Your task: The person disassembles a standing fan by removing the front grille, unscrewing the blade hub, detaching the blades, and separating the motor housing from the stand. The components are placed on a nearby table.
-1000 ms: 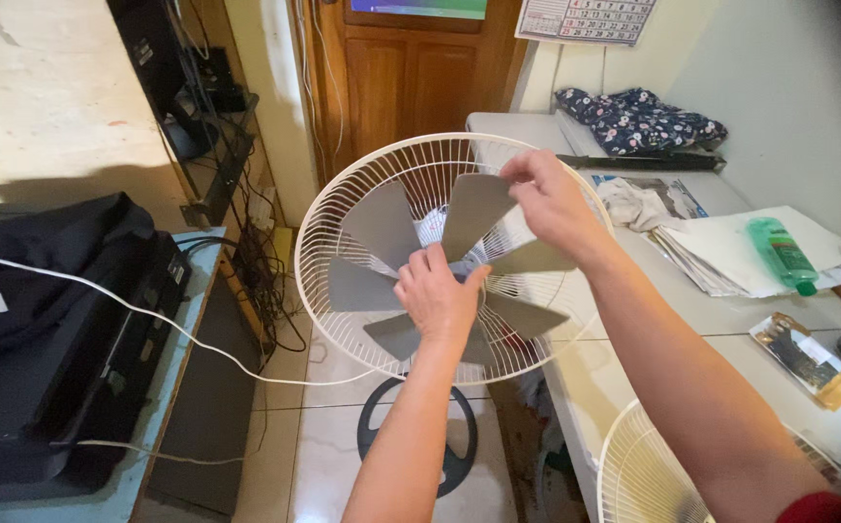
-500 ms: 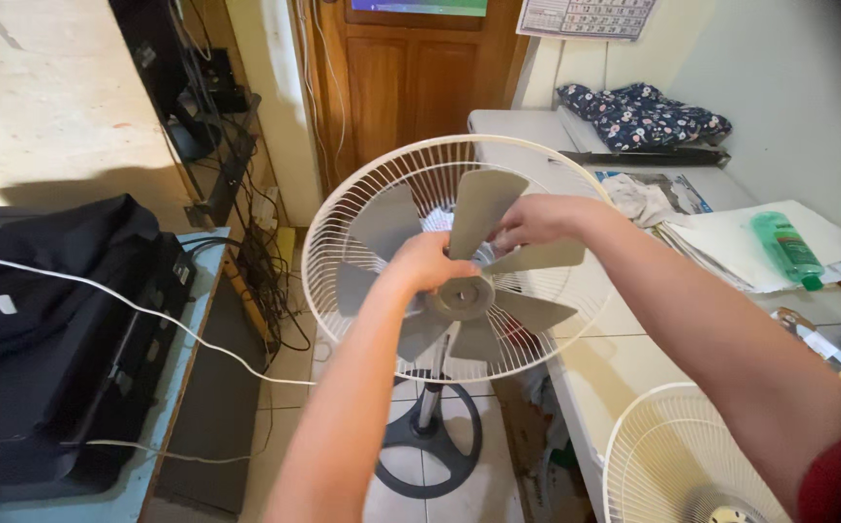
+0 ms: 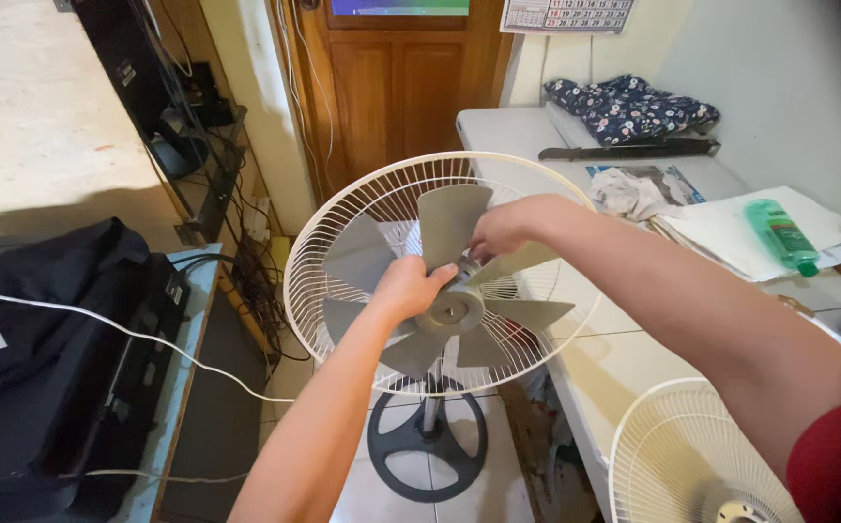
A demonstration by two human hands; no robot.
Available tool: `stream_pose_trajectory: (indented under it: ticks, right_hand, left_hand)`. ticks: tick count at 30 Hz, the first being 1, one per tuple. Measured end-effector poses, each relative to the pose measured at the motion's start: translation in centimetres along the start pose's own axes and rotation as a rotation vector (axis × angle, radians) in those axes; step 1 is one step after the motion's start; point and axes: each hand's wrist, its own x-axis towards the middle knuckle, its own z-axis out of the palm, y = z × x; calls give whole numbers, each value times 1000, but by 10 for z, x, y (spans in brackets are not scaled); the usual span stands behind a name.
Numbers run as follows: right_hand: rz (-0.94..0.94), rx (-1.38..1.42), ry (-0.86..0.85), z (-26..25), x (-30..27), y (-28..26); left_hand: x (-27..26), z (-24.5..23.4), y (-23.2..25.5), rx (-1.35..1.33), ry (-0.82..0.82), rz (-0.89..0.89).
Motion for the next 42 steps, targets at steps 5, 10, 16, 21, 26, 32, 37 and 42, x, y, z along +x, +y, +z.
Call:
stream_pose_trajectory:
  ticks: [5, 10, 16, 21, 26, 32, 37, 42]
  right_hand:
    - [65, 114, 5, 5, 9, -8]
    - [77, 151, 51, 13, 4, 1]
    - [-52, -11, 159, 10, -19, -10]
    - [135, -27, 376, 7, -89, -54]
    - [335, 631, 607, 87, -104, -94]
    - [438, 1720, 511, 168, -17, -105]
    - [389, 1836, 647, 188, 18, -111]
    - [480, 1376, 947, 194, 37, -119]
  left_hand:
    - [-3, -3, -10, -18, 24, -11]
    - [-7, 6, -4, -26, 17, -24]
    - [-6, -6, 10, -90, -19, 28]
    - [-8, -27, 20, 86, -297, 53]
    - [-12, -34, 37, 106, -303, 21]
    - [-10, -43, 41, 223, -344, 16]
    - [-3, -37, 38, 239, -300, 66]
    - [6, -26, 31, 249, -307, 78]
